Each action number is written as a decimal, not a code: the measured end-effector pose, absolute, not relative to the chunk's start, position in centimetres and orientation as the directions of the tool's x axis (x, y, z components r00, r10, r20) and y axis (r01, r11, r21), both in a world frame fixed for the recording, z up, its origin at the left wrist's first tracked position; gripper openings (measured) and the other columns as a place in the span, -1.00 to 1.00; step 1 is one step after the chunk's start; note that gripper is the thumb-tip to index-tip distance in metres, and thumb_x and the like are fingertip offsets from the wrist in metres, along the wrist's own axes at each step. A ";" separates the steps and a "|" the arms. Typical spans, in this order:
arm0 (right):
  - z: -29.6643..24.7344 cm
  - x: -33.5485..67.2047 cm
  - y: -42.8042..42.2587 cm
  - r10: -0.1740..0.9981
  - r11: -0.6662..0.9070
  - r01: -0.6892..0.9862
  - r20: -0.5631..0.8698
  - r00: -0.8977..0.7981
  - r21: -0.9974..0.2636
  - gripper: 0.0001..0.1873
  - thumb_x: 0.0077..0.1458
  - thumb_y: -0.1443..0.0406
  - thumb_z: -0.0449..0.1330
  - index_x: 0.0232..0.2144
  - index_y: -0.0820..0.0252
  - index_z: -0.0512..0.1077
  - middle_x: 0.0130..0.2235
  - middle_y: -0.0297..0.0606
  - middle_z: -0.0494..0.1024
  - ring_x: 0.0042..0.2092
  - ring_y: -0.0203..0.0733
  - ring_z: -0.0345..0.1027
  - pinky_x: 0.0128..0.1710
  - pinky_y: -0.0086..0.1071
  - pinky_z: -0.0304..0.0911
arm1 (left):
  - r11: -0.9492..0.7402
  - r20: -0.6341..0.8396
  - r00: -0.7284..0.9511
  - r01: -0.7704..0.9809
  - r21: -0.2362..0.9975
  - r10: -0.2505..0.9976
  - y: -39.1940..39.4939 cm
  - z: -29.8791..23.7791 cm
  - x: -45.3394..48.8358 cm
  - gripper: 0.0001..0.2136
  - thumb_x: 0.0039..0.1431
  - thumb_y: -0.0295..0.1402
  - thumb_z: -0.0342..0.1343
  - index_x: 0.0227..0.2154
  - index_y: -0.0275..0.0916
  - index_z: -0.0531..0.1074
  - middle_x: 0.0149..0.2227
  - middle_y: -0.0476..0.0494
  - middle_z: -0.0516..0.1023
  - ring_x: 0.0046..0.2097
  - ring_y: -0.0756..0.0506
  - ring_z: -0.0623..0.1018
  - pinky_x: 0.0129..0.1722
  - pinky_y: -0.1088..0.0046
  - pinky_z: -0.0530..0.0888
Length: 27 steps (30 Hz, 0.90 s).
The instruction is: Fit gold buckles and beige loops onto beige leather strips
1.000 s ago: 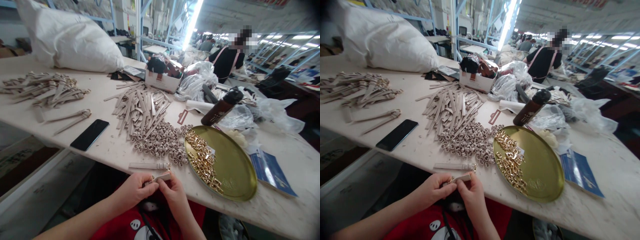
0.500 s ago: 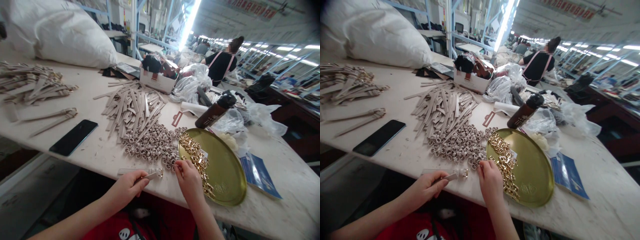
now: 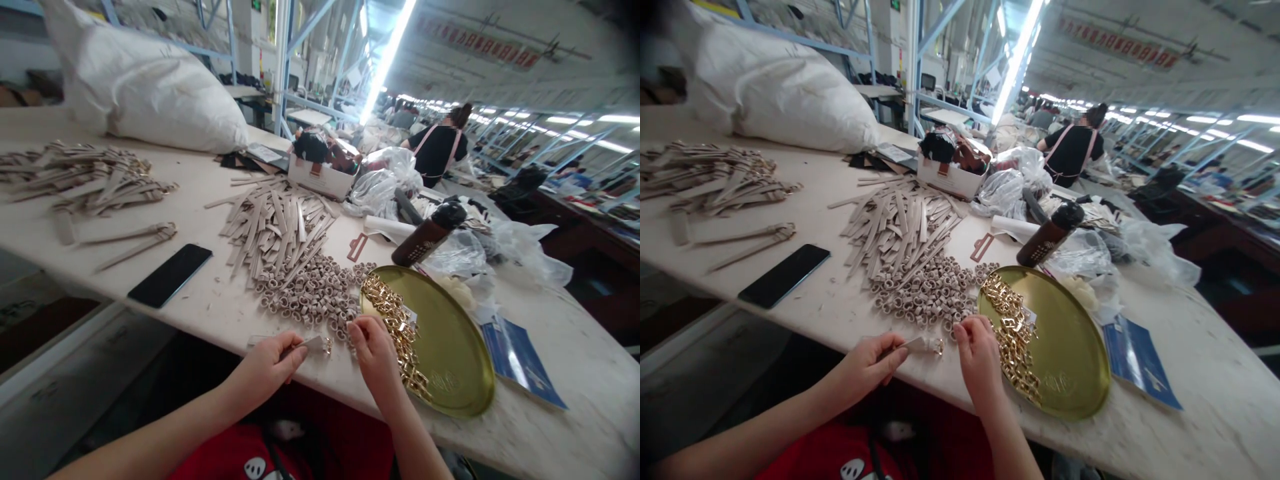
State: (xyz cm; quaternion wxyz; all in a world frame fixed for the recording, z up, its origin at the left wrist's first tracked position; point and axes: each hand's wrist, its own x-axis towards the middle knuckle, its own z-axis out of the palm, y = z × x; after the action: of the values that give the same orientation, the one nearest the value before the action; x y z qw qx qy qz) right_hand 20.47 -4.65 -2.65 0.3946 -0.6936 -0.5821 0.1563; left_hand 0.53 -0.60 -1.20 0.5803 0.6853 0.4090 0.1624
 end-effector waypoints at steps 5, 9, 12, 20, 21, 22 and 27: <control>-2.2 16.5 -6.0 0.953 -0.090 -0.016 -0.091 0.289 -0.996 -0.72 0.03 0.09 0.11 -0.48 0.19 0.31 -0.58 -0.42 0.31 -0.50 -0.33 0.16 -0.45 -0.43 0.11 | -0.078 -0.199 0.615 0.393 0.916 0.763 -0.9 0.0 1.3 -0.75 0.13 -0.21 -0.11 -0.53 -0.26 0.29 -0.66 0.12 0.23 -0.56 0.06 0.25 -0.55 0.58 0.16; -2.7 15.1 -6.4 0.940 -0.101 -0.145 -0.142 0.309 -0.984 -0.73 -0.08 0.11 0.21 -0.41 0.19 0.37 -0.59 -0.44 0.33 -0.51 -0.34 0.18 -0.46 -0.45 0.13 | -0.098 -0.235 0.639 0.441 0.892 0.733 -1.0 -0.1 0.8 -0.75 0.11 -0.23 -0.11 -0.57 -0.26 0.28 -0.67 0.12 0.19 -0.58 0.07 0.23 -0.59 0.58 0.12; -2.8 15.2 -6.6 0.956 -0.136 -0.097 -0.156 0.249 -0.986 -0.74 -0.07 0.12 0.19 -0.46 0.22 0.42 -0.61 -0.42 0.33 -0.53 -0.35 0.18 -0.48 -0.45 0.14 | -0.074 -0.310 0.702 0.458 0.886 0.641 -0.6 -0.4 0.4 -0.75 0.10 -0.23 -0.12 -0.52 -0.26 0.34 -0.70 0.13 0.19 -0.62 0.07 0.22 -0.64 0.59 0.10; -4.0 15.0 -6.8 0.959 -0.024 0.181 0.029 0.282 -0.983 -0.69 0.06 0.20 0.07 -0.16 0.17 0.42 -0.39 -0.28 0.50 -0.41 -0.27 0.32 -0.37 -0.39 0.24 | 0.073 -0.381 0.714 0.422 0.903 0.587 -0.1 -1.6 0.1 -0.75 0.10 -0.19 -0.11 -0.53 -0.25 0.27 -0.72 0.15 0.15 -0.67 0.09 0.15 -0.69 0.62 0.08; -4.2 15.0 -6.9 0.957 0.003 0.229 0.069 0.282 -0.973 -0.69 0.08 0.22 0.05 -0.14 0.16 0.41 -0.34 -0.25 0.52 -0.37 -0.25 0.35 -0.33 -0.37 0.25 | 0.082 -0.390 0.710 0.427 0.900 0.586 -0.1 -1.7 0.0 -0.75 0.10 -0.18 -0.11 -0.54 -0.25 0.25 -0.72 0.15 0.15 -0.66 0.09 0.16 -0.69 0.62 0.08; -4.3 14.9 -6.9 0.957 0.024 0.273 0.101 0.272 -0.962 -0.69 0.09 0.24 0.04 -0.12 0.15 0.40 -0.30 -0.24 0.53 -0.32 -0.23 0.37 -0.29 -0.35 0.26 | 0.080 -0.398 0.711 0.436 0.896 0.580 0.0 -1.8 -0.1 -0.74 0.10 -0.18 -0.11 -0.56 -0.25 0.24 -0.71 0.14 0.16 -0.66 0.09 0.16 -0.69 0.62 0.08; -4.2 14.8 -6.9 0.961 0.056 0.325 0.140 0.240 -0.944 -0.69 0.10 0.26 0.02 -0.08 0.12 0.35 -0.27 -0.24 0.54 -0.24 -0.20 0.39 -0.19 -0.31 0.24 | 0.035 -0.419 0.722 0.482 0.876 0.550 0.4 -1.7 -0.3 -0.75 0.09 -0.20 -0.09 -0.55 -0.26 0.26 -0.68 0.12 0.20 -0.63 0.09 0.19 -0.67 0.62 0.09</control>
State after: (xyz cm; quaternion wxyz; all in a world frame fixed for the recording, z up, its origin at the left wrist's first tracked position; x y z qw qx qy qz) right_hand 14.79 -6.93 -4.20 0.4992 -0.6089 -0.5280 0.3182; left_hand -0.34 0.37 -1.68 0.6158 0.6941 0.3718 0.0278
